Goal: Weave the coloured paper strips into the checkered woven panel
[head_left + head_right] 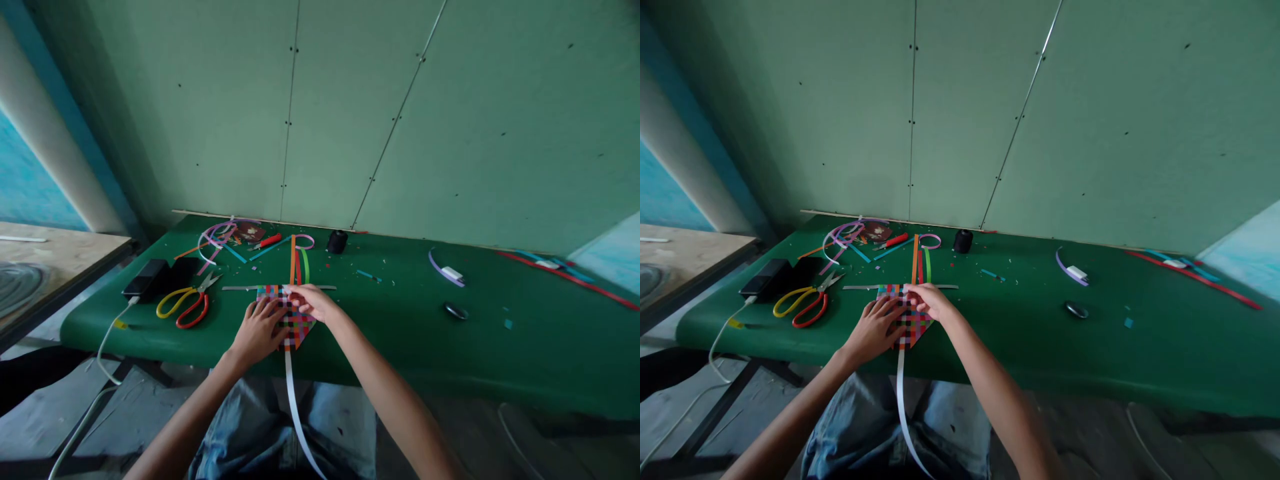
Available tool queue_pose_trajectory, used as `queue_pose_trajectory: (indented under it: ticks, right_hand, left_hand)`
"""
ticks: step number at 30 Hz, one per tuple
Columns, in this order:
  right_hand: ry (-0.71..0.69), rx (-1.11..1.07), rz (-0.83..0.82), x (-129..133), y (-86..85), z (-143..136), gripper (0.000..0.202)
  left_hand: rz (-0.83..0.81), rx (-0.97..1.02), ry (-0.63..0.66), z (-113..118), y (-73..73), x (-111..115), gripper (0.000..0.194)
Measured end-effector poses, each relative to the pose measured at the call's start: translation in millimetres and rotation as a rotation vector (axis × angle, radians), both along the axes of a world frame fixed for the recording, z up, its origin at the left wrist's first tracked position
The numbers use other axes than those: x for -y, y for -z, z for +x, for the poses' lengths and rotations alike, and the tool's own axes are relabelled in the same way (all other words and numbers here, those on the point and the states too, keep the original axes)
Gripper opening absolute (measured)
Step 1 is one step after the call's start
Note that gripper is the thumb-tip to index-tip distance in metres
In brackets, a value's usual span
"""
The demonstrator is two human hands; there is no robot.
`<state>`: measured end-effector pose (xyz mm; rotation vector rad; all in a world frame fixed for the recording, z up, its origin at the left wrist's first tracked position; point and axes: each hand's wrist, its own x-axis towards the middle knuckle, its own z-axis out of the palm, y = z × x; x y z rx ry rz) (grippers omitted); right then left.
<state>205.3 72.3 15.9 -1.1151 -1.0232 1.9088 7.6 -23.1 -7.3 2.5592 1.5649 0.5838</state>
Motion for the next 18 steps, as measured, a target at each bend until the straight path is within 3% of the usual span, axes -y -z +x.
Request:
queue_pose_trajectory:
  ticks: [4, 9, 15, 18]
  right_hand:
    - [-0.033, -0.050, 0.046, 13.6, 11.4, -0.8, 0.015]
    - [0.023, -0.094, 0.130, 26.7, 19.4, -1.2, 0.026]
    - [0.135, 0.181, 0.575, 23.8, 29.2, -17.1, 0.016]
    - [0.190, 0.269, 0.722, 23.4, 37.3, -19.5, 0.013]
  left_hand:
    - [-0.024, 0.005, -0.002, -9.2, 1.4, 21.4, 0.052]
    - [-0.011, 0.020, 0.026, -14.0, 3.3, 44.7, 0.051]
    - [-0.021, 0.029, -0.010, -9.5, 1.5, 48.8, 0.046]
    - [-0.025, 0.032, -0.016, -8.2, 2.0, 48.8, 0.047]
